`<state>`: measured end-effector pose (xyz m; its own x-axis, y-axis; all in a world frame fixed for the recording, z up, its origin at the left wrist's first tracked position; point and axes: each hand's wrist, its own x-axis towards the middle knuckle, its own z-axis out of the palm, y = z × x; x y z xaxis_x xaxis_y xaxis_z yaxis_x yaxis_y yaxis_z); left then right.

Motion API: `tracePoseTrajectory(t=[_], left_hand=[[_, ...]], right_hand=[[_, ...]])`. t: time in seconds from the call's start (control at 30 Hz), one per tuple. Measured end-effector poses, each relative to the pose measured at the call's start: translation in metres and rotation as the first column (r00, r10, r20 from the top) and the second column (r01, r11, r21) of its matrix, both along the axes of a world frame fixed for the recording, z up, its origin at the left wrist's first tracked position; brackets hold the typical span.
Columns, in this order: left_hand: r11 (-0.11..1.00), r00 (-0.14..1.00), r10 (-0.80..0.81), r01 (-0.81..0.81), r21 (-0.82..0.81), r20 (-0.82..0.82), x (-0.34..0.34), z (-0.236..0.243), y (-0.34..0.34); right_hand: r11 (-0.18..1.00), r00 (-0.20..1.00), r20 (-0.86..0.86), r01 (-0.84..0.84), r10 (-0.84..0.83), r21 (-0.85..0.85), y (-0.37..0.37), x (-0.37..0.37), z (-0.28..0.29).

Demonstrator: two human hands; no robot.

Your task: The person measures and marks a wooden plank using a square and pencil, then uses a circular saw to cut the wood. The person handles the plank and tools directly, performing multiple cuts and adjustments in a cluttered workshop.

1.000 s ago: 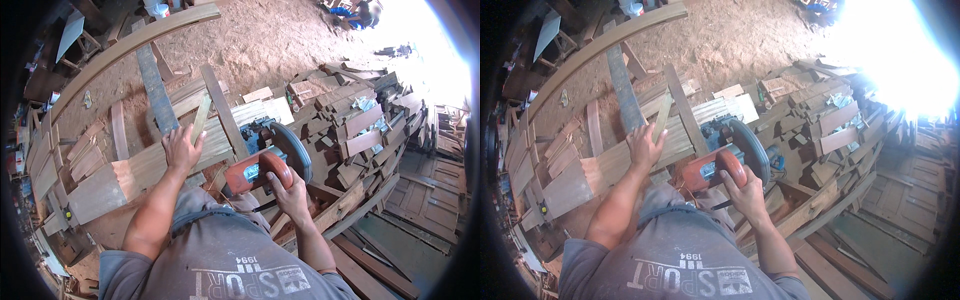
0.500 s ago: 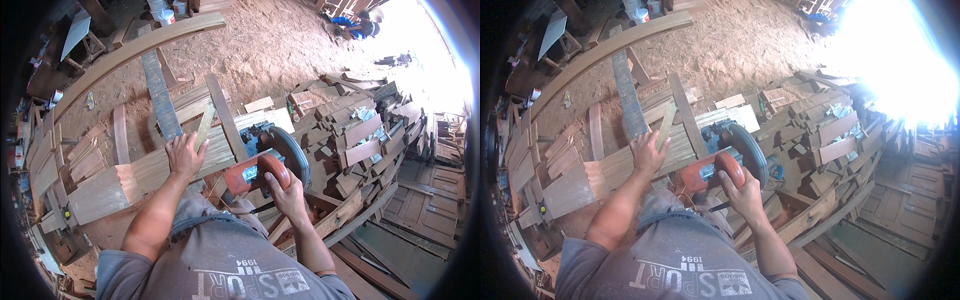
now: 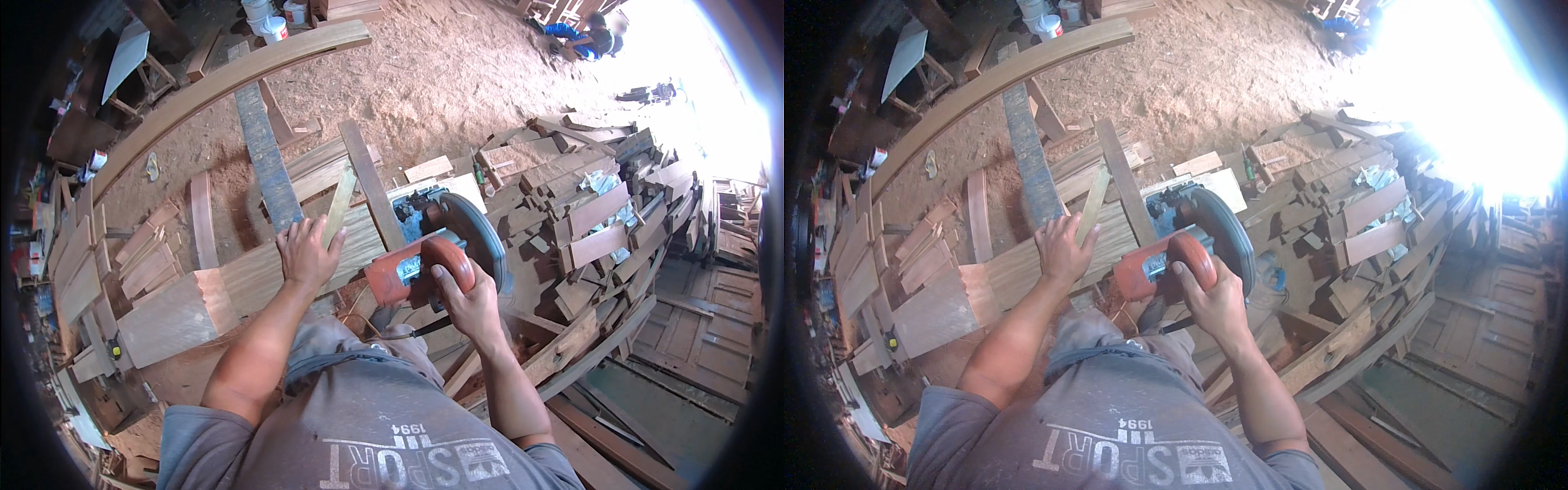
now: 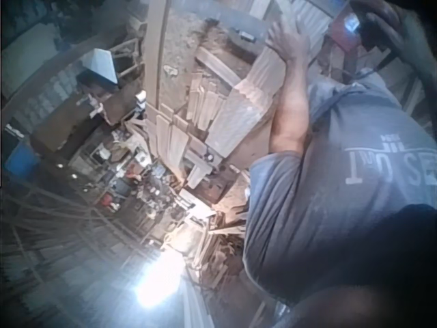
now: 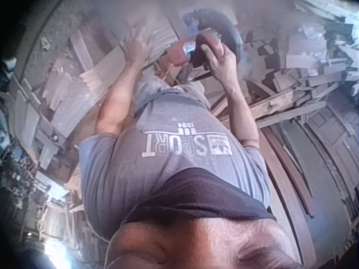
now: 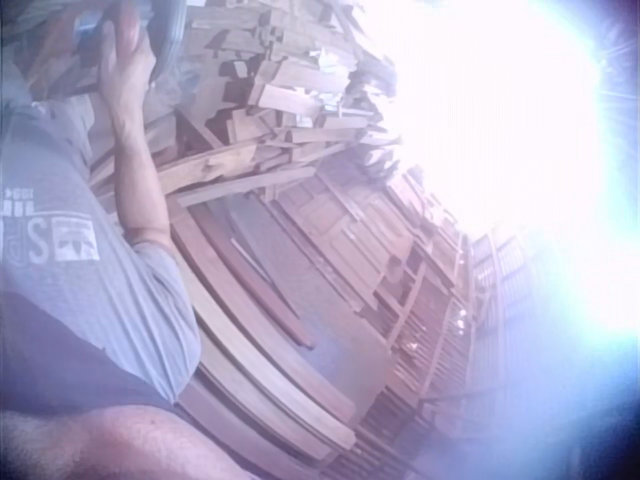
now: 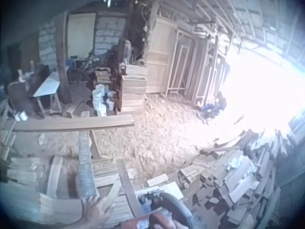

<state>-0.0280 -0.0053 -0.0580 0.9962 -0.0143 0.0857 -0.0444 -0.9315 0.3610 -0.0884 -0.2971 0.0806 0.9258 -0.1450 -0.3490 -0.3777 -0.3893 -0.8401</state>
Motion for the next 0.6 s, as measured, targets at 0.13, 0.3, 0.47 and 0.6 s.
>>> tracePoseTrajectory(t=[0.13,0.3,0.47,0.6], left_hand=[[1.0,1.0,-0.003,0.003,-0.001,-0.001,0.0,-0.001,0.0],[1.0,1.0,-0.01,0.01,0.006,0.007,0.001,-0.003,0.002],[1.0,1.0,-0.003,0.002,0.01,0.025,0.0,-0.006,0.002],[1.0,1.0,-0.002,0.002,0.007,0.012,0.001,-0.006,0.001]], right_hand=[[1.0,0.999,-0.033,0.005,-0.005,0.017,0.004,0.006,0.007],[1.0,0.999,0.037,-0.006,0.006,-0.007,0.007,0.013,0.004],[1.0,0.999,0.05,-0.008,0.007,0.018,0.009,0.02,-0.003],[0.998,1.0,0.027,0.009,-0.011,0.058,0.01,0.023,-0.008]])
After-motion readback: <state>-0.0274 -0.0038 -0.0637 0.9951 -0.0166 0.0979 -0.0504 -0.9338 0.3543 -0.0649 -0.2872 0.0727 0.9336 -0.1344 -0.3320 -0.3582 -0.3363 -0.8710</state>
